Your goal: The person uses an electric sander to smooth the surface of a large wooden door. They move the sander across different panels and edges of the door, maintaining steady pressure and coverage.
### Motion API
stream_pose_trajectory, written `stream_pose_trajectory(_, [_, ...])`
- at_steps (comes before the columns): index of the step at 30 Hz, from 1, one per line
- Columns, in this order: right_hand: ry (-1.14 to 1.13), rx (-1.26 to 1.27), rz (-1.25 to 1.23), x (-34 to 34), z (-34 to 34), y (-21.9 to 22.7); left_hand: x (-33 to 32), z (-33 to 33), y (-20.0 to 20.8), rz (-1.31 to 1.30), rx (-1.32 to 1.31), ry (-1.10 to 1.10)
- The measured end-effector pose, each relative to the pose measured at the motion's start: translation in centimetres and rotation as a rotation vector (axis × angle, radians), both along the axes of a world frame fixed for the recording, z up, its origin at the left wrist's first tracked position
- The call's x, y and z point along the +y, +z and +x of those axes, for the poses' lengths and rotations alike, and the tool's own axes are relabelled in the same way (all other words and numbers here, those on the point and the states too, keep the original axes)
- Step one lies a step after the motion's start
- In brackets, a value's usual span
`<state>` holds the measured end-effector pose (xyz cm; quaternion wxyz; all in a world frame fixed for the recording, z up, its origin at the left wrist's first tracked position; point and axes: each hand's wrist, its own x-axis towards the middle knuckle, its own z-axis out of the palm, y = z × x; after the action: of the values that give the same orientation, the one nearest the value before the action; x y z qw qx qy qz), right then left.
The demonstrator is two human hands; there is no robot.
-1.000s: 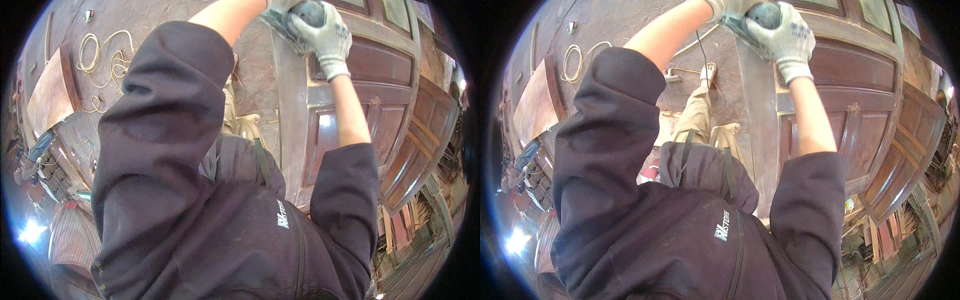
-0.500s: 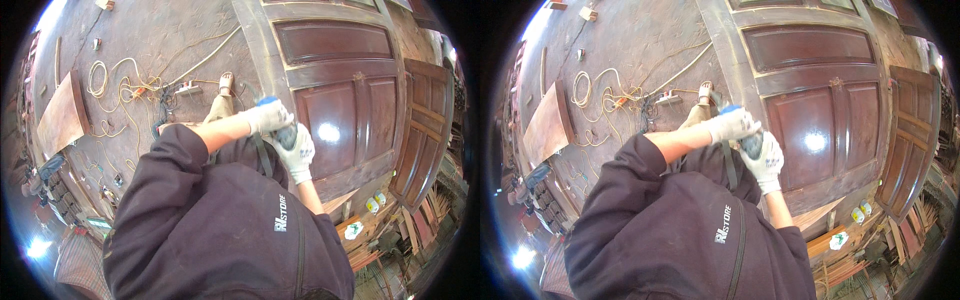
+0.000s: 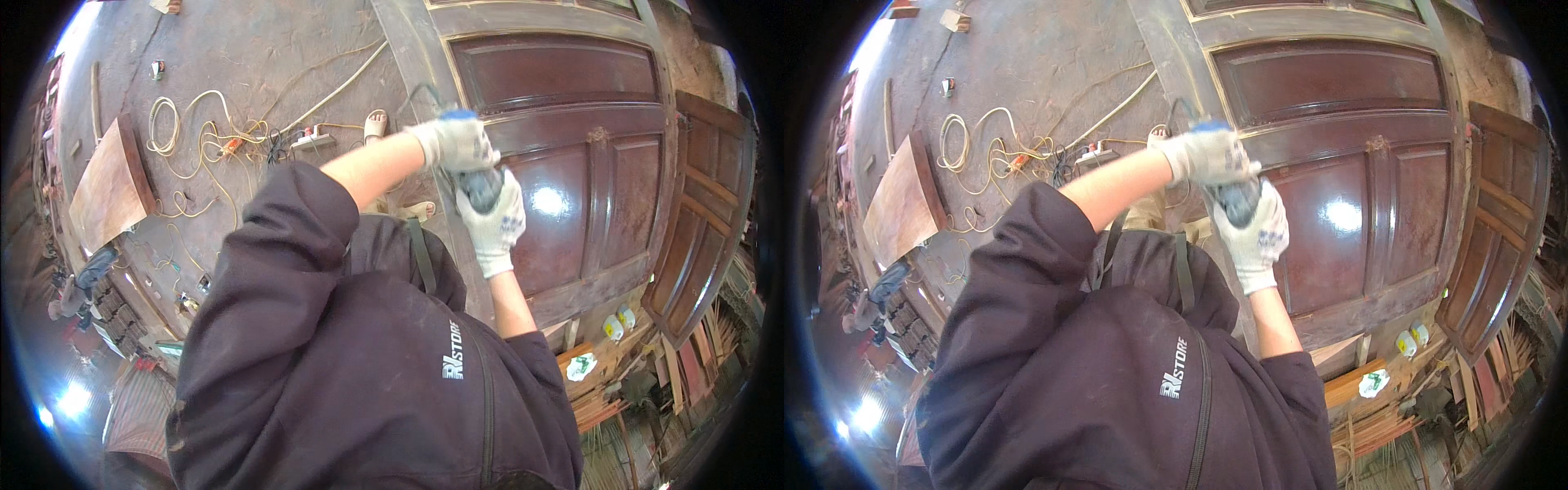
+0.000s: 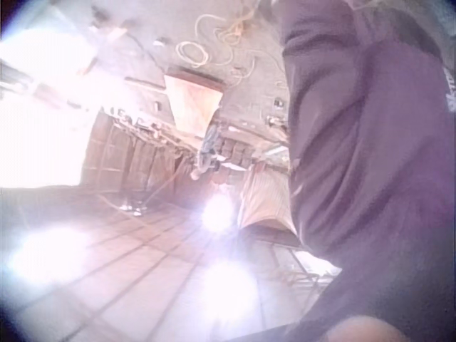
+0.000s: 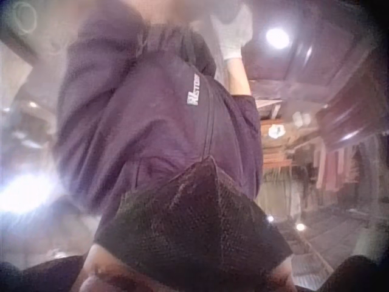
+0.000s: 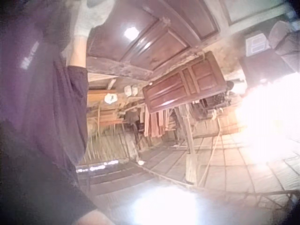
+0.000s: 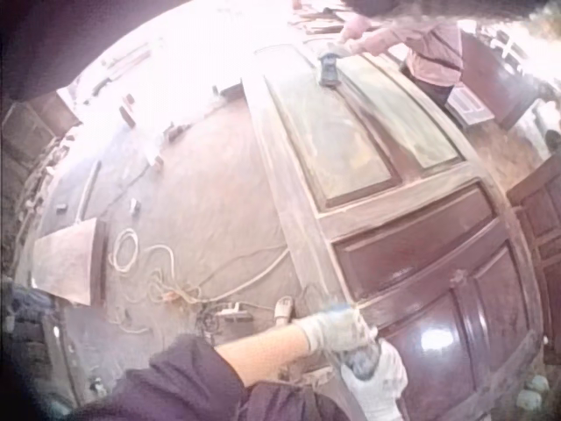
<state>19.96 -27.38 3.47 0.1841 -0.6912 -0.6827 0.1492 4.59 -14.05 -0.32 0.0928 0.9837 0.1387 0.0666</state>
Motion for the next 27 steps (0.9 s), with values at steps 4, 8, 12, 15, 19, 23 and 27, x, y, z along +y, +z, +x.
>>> stream_pose_trajectory(4, [-0.026,-0.040,0.065,6.9,-3.2,-1.3,8.0,-2.7,0.4,-0.001,0.181,0.008])
stream_pose_trajectory(8, [-0.030,-0.020,-0.099,10.4,-3.4,-0.1,10.5,-3.3,0.6,-0.019,0.139,0.053])
stream_pose_trajectory(12, [0.004,-0.057,-0.202,4.0,-1.2,0.1,3.9,-1.8,-1.9,-0.117,0.034,-0.003])
stream_pose_trajectory(15, [-0.046,-0.074,-0.307,-2.2,-0.9,0.3,-0.9,-0.8,-2.8,-0.055,-0.110,-0.132])
stream_pose_trajectory(19, [-0.170,-0.078,-0.300,-3.9,-2.7,-0.2,-0.5,-1.1,-2.3,-0.050,-0.156,-0.216])
stream_pose_trajectory(23, [-0.179,-0.120,-0.306,2.8,-4.6,1.7,5.2,-2.2,-3.7,0.108,-0.294,-0.242])
stream_pose_trajectory(27, [-0.169,-0.084,-0.286,9.4,-3.6,2.6,11.4,-1.4,-0.7,-0.029,-0.026,-0.141])
